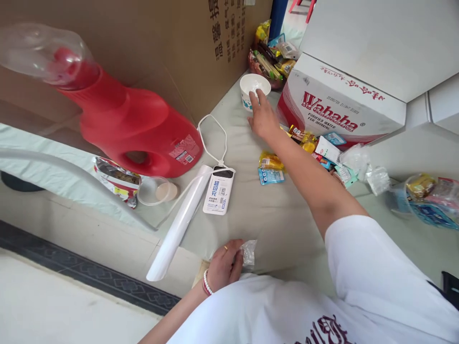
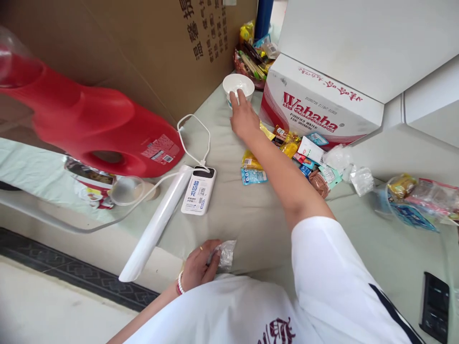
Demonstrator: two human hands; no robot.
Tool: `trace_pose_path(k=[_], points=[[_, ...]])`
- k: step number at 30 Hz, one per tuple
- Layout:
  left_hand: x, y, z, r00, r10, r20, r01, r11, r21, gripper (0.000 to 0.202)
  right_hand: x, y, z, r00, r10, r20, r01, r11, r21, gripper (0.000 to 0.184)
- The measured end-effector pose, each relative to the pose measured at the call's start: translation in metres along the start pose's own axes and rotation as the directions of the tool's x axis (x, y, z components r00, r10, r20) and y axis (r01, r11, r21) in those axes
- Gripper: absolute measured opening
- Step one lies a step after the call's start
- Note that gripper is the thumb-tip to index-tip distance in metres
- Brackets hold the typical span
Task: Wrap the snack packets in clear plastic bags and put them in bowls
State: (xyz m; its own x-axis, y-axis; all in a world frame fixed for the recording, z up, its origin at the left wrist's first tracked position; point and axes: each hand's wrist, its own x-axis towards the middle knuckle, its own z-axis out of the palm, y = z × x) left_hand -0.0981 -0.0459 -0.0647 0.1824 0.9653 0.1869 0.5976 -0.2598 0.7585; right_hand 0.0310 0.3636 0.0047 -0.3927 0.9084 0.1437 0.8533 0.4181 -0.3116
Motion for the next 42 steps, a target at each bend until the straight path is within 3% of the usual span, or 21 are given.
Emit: trace_pose_path(k=[3,5,9,14,18,21,23,24,27,29,30,32,34,38,42], points=[[0.0,0.001,-0.002,0.999,-0.04,-0.005,0.041,0.999,0.021,0.026,0.02,-0.005,0.007,0.996,0.075,0.038,-0.073,0.996,-0.048,0.04],[-0.001,-0.001,-0.002,0.998,-0.066,-0.003,0.066,0.997,0.031,0.027,0.004,-0.006,0.008,0.998,0.038,0.044,-0.035,0.997,-0.074,0.039],[0.0,-0.004,-0.001,0.999,-0.036,0.015,0.035,0.999,0.029,0.025,-0.079,-0.006,0.0,0.995,-0.079,0.06,0.082,0.995,-0.06,0.033],[0.001,-0.006,0.001,1.0,0.022,0.006,-0.022,1.0,0.01,0.024,-0.196,0.004,-0.023,0.973,-0.209,0.093,0.202,0.976,0.08,0.031],[0.002,-0.007,0.002,1.0,0.029,-0.008,-0.029,0.999,0.036,0.022,-0.269,0.013,-0.035,0.99,-0.11,0.088,0.091,0.975,0.202,0.029],[0.004,-0.006,0.002,0.999,0.036,-0.026,-0.035,0.997,0.07,0.02,-0.312,0.028,-0.048,0.993,0.091,-0.072,-0.057,0.925,0.375,0.025],[0.005,-0.005,0.002,0.999,0.038,-0.031,-0.035,0.995,0.089,0.02,-0.334,0.049,-0.064,0.921,0.328,-0.208,-0.169,0.82,0.547,0.02],[0.006,-0.005,0.002,0.999,0.036,-0.031,-0.033,0.995,0.099,0.019,-0.341,0.064,-0.073,0.851,0.452,-0.269,-0.19,0.74,0.646,0.018],[0.007,-0.003,0.003,0.999,0.034,-0.031,-0.03,0.991,0.129,0.019,-0.348,0.121,-0.104,0.556,0.745,-0.369,-0.021,0.456,0.89,0.007],[0.007,-0.003,0.003,0.999,0.037,-0.032,-0.032,0.989,0.147,0.018,-0.341,0.16,-0.122,0.37,0.881,-0.296,0.138,0.263,0.955,0.016],[0.007,-0.003,0.004,0.999,0.036,-0.034,-0.03,0.987,0.155,0.018,-0.336,0.176,-0.13,0.295,0.934,-0.2,0.185,0.149,0.971,0.023],[0.006,-0.003,0.005,0.999,0.023,-0.041,-0.016,0.985,0.172,0.018,-0.326,0.201,-0.14,0.197,0.98,-0.006,0.246,-0.044,0.968,0.034],[0.005,-0.003,0.007,0.999,-0.009,-0.043,0.017,0.981,0.191,0.019,-0.319,0.213,-0.146,0.17,0.982,0.083,0.282,-0.129,0.951,0.044],[0.002,-0.003,0.009,0.996,-0.065,-0.068,0.079,0.971,0.224,0.021,-0.315,0.22,-0.15,0.189,0.979,0.08,0.335,-0.141,0.932,0.057],[0.001,-0.005,0.009,0.996,-0.063,-0.069,0.077,0.972,0.222,0.022,-0.315,0.224,-0.153,0.223,0.973,0.059,0.4,-0.147,0.905,0.052]])
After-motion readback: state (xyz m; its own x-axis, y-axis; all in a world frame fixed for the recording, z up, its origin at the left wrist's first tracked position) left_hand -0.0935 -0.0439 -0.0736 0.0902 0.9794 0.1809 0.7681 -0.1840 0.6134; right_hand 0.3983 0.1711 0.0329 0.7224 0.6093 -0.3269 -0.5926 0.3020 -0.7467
